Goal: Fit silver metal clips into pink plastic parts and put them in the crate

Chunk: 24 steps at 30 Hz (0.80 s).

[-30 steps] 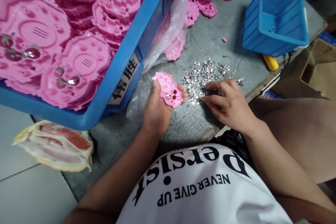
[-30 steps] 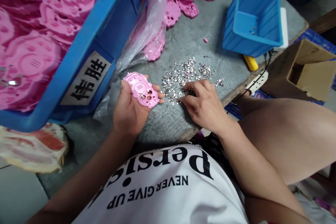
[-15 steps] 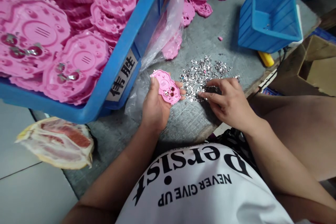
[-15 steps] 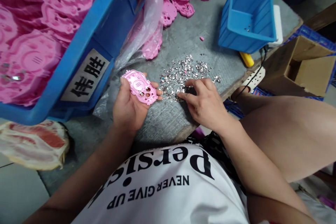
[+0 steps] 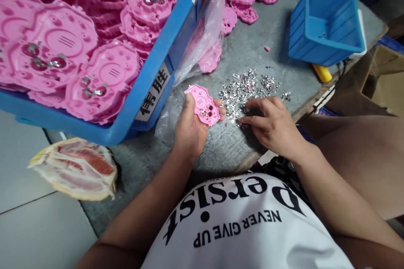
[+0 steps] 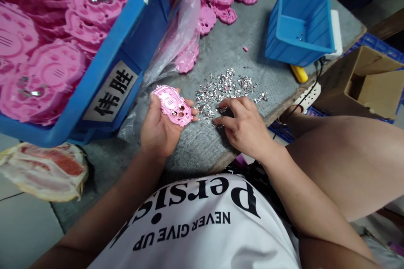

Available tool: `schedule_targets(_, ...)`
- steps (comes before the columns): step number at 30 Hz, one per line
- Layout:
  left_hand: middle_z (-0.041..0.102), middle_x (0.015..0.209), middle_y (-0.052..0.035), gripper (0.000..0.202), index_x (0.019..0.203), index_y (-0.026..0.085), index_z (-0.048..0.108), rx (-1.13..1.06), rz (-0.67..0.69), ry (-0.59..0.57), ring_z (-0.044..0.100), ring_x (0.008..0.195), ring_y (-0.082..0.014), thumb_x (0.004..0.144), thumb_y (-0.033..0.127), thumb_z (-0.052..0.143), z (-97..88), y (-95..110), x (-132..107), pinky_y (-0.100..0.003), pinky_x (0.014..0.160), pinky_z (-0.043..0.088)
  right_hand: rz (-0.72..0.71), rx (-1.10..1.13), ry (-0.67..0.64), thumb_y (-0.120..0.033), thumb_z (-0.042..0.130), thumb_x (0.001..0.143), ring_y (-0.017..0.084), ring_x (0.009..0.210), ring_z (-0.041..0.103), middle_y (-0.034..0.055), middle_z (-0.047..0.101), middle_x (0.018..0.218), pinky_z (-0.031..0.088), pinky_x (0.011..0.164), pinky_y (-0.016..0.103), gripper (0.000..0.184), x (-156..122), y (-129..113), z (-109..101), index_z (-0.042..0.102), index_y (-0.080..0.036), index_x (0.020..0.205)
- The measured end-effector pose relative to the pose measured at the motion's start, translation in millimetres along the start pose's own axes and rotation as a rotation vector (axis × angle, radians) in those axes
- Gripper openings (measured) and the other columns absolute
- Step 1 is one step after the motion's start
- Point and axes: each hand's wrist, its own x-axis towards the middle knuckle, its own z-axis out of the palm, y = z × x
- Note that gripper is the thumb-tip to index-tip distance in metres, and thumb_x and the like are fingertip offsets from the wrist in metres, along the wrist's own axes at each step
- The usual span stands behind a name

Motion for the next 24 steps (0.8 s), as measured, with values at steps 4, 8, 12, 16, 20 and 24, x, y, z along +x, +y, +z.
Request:
schedule_targets(4, 0.076, 0.088, -0.0108, 0.042, 0.114, 0.019, 0.067, -0.003, -0.008, 0.034, 0.075, 0.095, -0.0277, 0.106, 0.050, 0.039, 0.5, 0, 1, -0.037, 0.076, 0.059, 0.055, -0.030, 0.022, -0.006, 0.059, 0.088, 0.031, 0.111, 0.053, 0.0108, 0.065, 0.130, 0.048, 0.093, 0.052, 0.041, 2, -1, 2, 0.079, -0.030, 0.115)
schedule_targets(8, 0.076, 0.088, -0.0116, 0.042, 0.113, 0.019, 0.068, -0.017, -0.014, 0.049, 0.075, 0.101, -0.0298, 0.105, 0.051, 0.042, 0.6, 0, 1, -0.039, 0.081, 0.060, 0.035, -0.037, -0.009, -0.006, 0.060, 0.087, 0.031, 0.113, 0.052, 0.0100, 0.063, 0.133, 0.047, 0.095, 0.051, 0.040, 3, -3, 4, 0.080, -0.030, 0.112)
schedule_targets(12, 0.076, 0.089, -0.0116, 0.041, 0.111, 0.018, 0.067, -0.019, -0.008, 0.032, 0.076, 0.094, -0.0283, 0.104, 0.052, 0.046, -1.1, -1, 2, -0.036, 0.074, 0.059, 0.033, -0.035, 0.027, -0.005, 0.059, 0.087, 0.030, 0.112, 0.054, 0.0098, 0.065, 0.130, 0.048, 0.094, 0.050, 0.039, 4, -1, 3, 0.080, -0.028, 0.110)
schedule_targets(16, 0.076, 0.088, -0.0116, 0.040, 0.110, 0.018, 0.066, -0.022, 0.014, 0.038, 0.076, 0.083, -0.0256, 0.102, 0.054, 0.050, -2.7, -1, 3, -0.034, 0.068, 0.059, 0.055, -0.066, 0.051, -0.007, 0.057, 0.090, 0.030, 0.111, 0.053, 0.0124, 0.065, 0.129, 0.048, 0.095, 0.051, 0.038, 7, -1, 5, 0.079, -0.025, 0.116)
schedule_targets(20, 0.077, 0.088, -0.0108, 0.039, 0.111, 0.017, 0.065, -0.023, 0.035, 0.037, 0.075, 0.075, -0.0219, 0.103, 0.052, 0.049, -2.9, -1, 4, -0.032, 0.067, 0.059, 0.098, -0.131, 0.027, -0.009, 0.053, 0.095, 0.034, 0.123, 0.048, 0.0131, 0.053, 0.148, 0.045, 0.100, 0.057, 0.047, 11, -7, 9, 0.072, -0.030, 0.132)
schedule_targets(24, 0.077, 0.087, -0.0094, 0.039, 0.111, 0.018, 0.063, -0.022, 0.034, 0.041, 0.075, 0.075, -0.0215, 0.103, 0.052, 0.047, -2.6, 0, 4, -0.033, 0.068, 0.059, 0.066, -0.161, -0.065, -0.013, 0.054, 0.096, 0.037, 0.132, 0.043, 0.0103, 0.045, 0.158, 0.042, 0.104, 0.059, 0.047, 12, -13, 10, 0.071, -0.035, 0.134)
